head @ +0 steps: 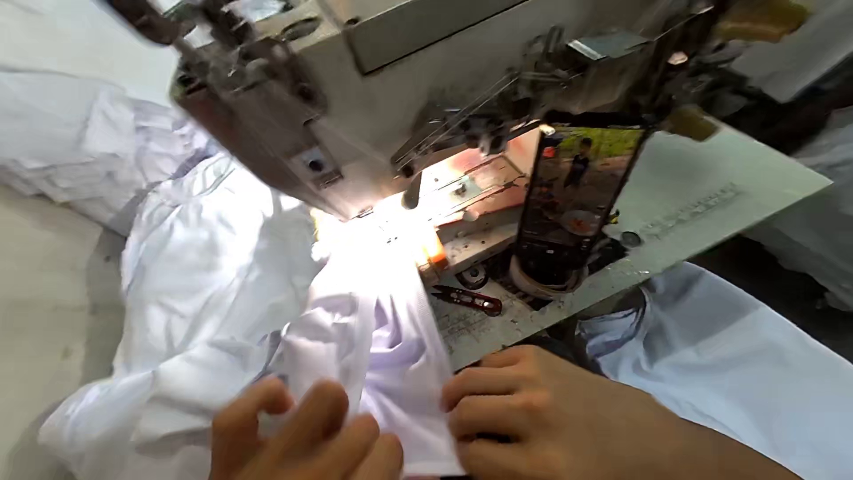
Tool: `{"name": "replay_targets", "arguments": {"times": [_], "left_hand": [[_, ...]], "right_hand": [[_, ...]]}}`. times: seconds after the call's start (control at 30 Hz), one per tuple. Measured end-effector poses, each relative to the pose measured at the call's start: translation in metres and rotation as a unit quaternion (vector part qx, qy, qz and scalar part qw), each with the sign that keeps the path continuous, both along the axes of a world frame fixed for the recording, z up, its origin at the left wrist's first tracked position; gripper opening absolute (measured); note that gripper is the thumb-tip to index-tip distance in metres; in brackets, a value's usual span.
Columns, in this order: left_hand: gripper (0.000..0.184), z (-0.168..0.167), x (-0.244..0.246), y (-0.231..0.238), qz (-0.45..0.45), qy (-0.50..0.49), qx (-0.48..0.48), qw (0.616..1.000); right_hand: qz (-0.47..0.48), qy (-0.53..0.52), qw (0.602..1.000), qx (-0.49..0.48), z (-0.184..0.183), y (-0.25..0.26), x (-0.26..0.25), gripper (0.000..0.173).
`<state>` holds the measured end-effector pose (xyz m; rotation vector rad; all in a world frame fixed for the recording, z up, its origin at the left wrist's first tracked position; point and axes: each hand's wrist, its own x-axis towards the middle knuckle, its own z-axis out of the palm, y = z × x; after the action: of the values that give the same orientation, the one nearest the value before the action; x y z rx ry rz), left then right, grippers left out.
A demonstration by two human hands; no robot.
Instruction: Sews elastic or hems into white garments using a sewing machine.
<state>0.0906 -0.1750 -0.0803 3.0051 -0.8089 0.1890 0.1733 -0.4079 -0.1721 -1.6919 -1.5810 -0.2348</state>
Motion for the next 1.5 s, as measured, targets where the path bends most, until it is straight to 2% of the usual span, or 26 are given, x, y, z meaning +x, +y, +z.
{"name": "replay_targets", "arguments": {"times": [0.07,0.17,0.23,0.3,0.37,0.4,0.47,0.53,0.63,0.7,0.9,1.13,1.3,1.37,1.43,1.5], "left_hand": [[0.05,0.007,-0.002,0.014,0.01,-0.024,0.019,0.999],[0.044,0.013,-0.012,0.004,0.013,-0.049,0.004,0.999],[0.037,-0.017,-0.002,-0.003,-0.001,-0.078,-0.059,0.995],[0.029,-0.075,0.022,0.002,-0.004,-0.125,-0.066,0.99],[0.024,-0.121,0.045,0.017,0.031,-0.229,-0.07,0.97],[0.02,-0.126,0.051,0.025,0.06,-0.28,-0.07,0.955],[0.014,-0.109,0.05,0.035,0.088,-0.338,-0.069,0.934],[0.015,-0.099,0.037,0.032,0.063,-0.331,-0.076,0.938],[0.022,-0.124,0.025,0.027,0.022,-0.283,-0.029,0.959],[0.02,-0.135,0.023,0.029,0.031,-0.268,-0.005,0.963],[0.016,-0.11,0.054,0.041,0.078,-0.283,0.016,0.956],[0.02,-0.082,0.103,0.062,0.05,-0.263,0.048,0.962],[0.024,-0.071,0.143,0.079,0.021,-0.241,0.094,0.966],[0.013,-0.048,0.144,0.089,0.03,-0.173,0.132,0.976],[0.027,0.002,0.118,0.079,0.058,-0.032,0.175,0.982],[0.044,0.05,0.077,0.051,0.026,0.103,0.183,0.977]], "right_hand": [[0.001,0.015,1.0,-0.02,-0.006,-0.003,-0.001,0.02],[-0.031,0.022,0.999,-0.034,-0.019,0.002,-0.005,0.018],[-0.07,0.007,0.997,-0.033,-0.024,0.006,-0.008,0.019],[-0.064,0.035,0.997,-0.013,-0.021,0.004,-0.009,0.02],[-0.035,0.091,0.995,0.021,-0.016,-0.003,-0.005,0.021],[-0.018,0.121,0.992,0.037,-0.015,-0.006,-0.002,0.02],[0.014,0.177,0.982,0.059,-0.012,-0.012,0.002,0.018],[0.031,0.212,0.976,0.039,-0.011,-0.02,-0.003,0.018],[-0.029,0.173,0.981,-0.081,-0.019,-0.024,-0.017,0.019],[-0.072,0.144,0.978,-0.134,-0.029,-0.019,-0.027,0.016],[-0.133,0.107,0.977,-0.127,-0.028,0.002,-0.01,0.016],[-0.178,0.066,0.977,-0.092,-0.026,0.029,0.023,0.017],[-0.231,0.016,0.973,-0.024,-0.03,0.052,0.047,0.019],[-0.23,0.009,0.973,0.0,-0.031,0.061,0.058,0.019],[-0.21,0.014,0.978,0.001,-0.03,0.061,0.065,0.018],[-0.171,0.041,0.985,-0.002,-0.032,0.053,0.063,0.017]]}}
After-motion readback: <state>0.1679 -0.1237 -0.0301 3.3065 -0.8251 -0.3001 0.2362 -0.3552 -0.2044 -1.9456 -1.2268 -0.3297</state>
